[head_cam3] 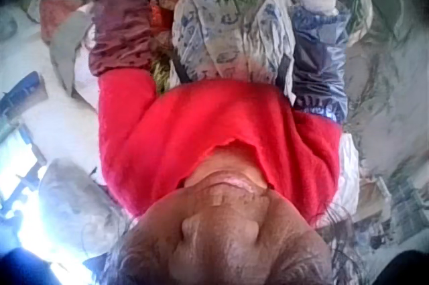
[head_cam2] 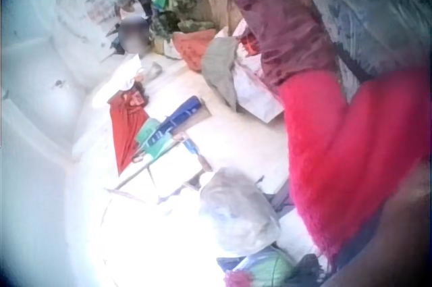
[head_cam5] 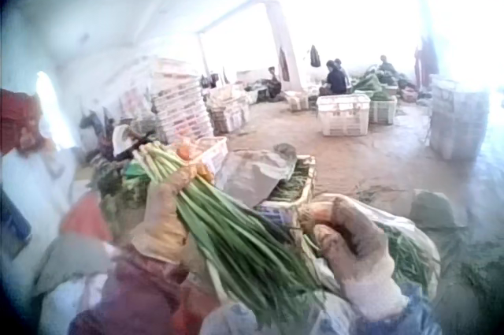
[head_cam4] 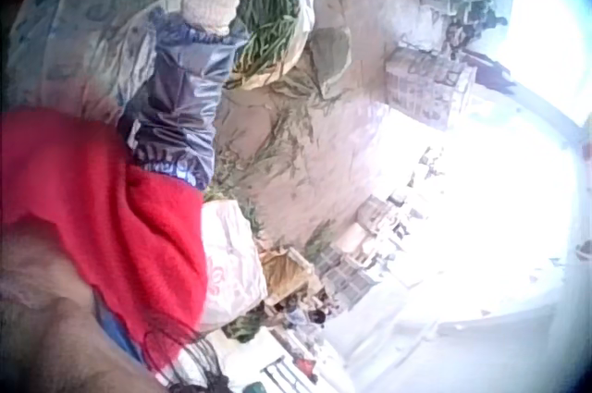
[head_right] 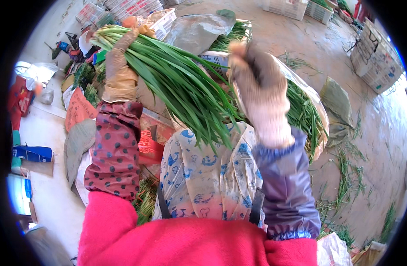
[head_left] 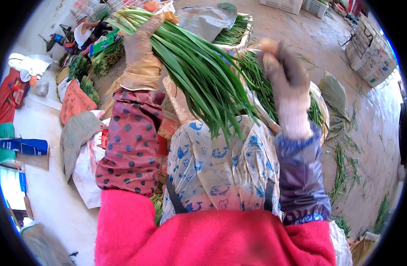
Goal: The person sorts through bundles of green onions, removes yellowed or damaged leaves by hand, aligns the stalks, and ties a bunch together using a red plastic strap on a wooden board.
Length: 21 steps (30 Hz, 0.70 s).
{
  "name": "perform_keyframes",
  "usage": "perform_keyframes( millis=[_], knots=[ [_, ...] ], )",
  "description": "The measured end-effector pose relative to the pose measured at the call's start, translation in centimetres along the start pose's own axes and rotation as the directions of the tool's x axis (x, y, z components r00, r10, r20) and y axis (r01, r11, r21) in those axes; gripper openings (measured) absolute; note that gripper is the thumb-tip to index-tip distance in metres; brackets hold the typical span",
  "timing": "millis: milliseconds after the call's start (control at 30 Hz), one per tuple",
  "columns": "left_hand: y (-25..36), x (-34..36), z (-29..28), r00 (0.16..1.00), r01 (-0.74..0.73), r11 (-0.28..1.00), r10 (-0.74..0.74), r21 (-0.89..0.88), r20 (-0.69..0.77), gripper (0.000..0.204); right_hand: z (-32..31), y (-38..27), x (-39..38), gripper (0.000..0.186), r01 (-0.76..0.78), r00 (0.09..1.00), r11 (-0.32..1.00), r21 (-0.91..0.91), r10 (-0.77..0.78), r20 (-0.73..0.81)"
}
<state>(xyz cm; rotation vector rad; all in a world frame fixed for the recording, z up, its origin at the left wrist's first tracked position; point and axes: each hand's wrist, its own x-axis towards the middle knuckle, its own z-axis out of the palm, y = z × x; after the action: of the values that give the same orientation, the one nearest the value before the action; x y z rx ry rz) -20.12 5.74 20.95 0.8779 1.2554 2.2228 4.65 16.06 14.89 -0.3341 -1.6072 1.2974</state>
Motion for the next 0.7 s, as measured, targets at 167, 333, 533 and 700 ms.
perform_keyframes(
  millis=[167, 333, 533, 700],
  knots=[
    [-2.3, -1.1, 0.8, 0.992, -0.123, 0.988, 0.125, 0.095, -0.019, 0.022, 2.3, -1.6, -5.7, 0.022, 0.045, 0.958, 0.952, -0.303, 0.045, 0.283],
    [-3.4, -3.5, 1.8, 0.999, 0.037, 0.997, -0.037, 0.071, -0.008, 0.041, 2.5, -0.9, -5.3, 0.023, -0.144, 0.848, 0.913, -0.382, 0.313, 0.428],
    [-6.0, -5.2, 0.5, 0.902, 0.374, 0.923, -0.338, -0.093, 0.267, 0.04, 0.7, -3.1, -2.5, 0.027, -0.497, 0.737, 0.862, 0.1, 0.359, 0.573],
    [-11.3, -8.9, -2.0, 0.728, 0.684, 0.646, -0.573, -0.339, 0.377, 0.04, 3.0, 0.6, 0.1, 0.028, -0.55, 0.826, 0.585, 0.596, 0.274, 0.493]
  ],
)
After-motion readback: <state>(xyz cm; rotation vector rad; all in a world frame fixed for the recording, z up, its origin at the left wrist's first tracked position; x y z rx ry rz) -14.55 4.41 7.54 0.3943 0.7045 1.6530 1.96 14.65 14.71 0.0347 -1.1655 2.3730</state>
